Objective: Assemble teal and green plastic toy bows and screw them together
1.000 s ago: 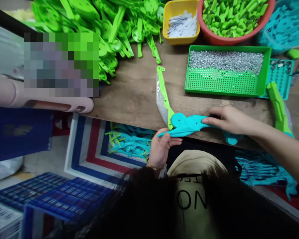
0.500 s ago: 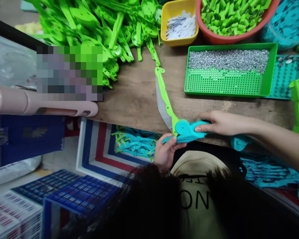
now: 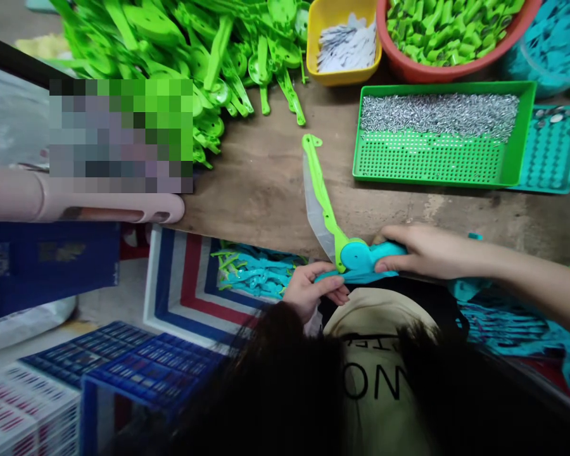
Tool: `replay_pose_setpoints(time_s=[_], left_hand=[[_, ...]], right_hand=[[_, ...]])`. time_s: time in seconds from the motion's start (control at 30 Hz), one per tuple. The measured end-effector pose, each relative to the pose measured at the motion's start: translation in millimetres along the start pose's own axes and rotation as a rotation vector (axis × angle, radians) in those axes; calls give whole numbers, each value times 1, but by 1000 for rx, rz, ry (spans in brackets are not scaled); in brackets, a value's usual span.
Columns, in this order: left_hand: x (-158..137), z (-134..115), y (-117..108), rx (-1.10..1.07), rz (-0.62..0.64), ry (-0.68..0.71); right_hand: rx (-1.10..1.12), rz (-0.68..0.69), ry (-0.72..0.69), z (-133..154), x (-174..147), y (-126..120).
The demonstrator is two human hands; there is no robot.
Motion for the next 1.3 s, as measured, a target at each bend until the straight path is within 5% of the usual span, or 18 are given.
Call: replay_pose_setpoints(time_s=[0.17,0.43,0.57,0.73,0.8,0.9,0.97,1.07,1.2,1.3], left_hand=[[1,4,9,115,165,-141],[-1,4,5,68,80,-60],[2,5,12,188,210,-125],[13,-19,28,336,275,79],[16,-19,32,281,257,94],[18,-12,34,195,234,46],[19,-10,32,160,206,32],[22,-9,35,140,223,28],[25,-8,40,143,253,21],[22,-10,43,232,261,36]], right_hand=[[-16,25,-21,0,-1,3],[-56,79,-105,12,1,5],[-34,111,-162,19,5,7],[-76,154,-205,29,11,10],[-173,67,-162,30,3,4],[-225,-261,-62,28,-31,-12],[-68,-363,-8,20,-55,0],[411,-133,84,1,-56,68],[1185,-344,93,-25,-26,106],[1399,-519,62,-32,-12,107]])
Point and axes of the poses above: each hand's wrist, its own x-axis towards the middle knuckle, its own y-axis out of the palm, z = x × y, the point moved 9 cm from there along x, towards the middle knuckle, and after that the axes turned 4 degrees about -x, right-handed, at the moved point
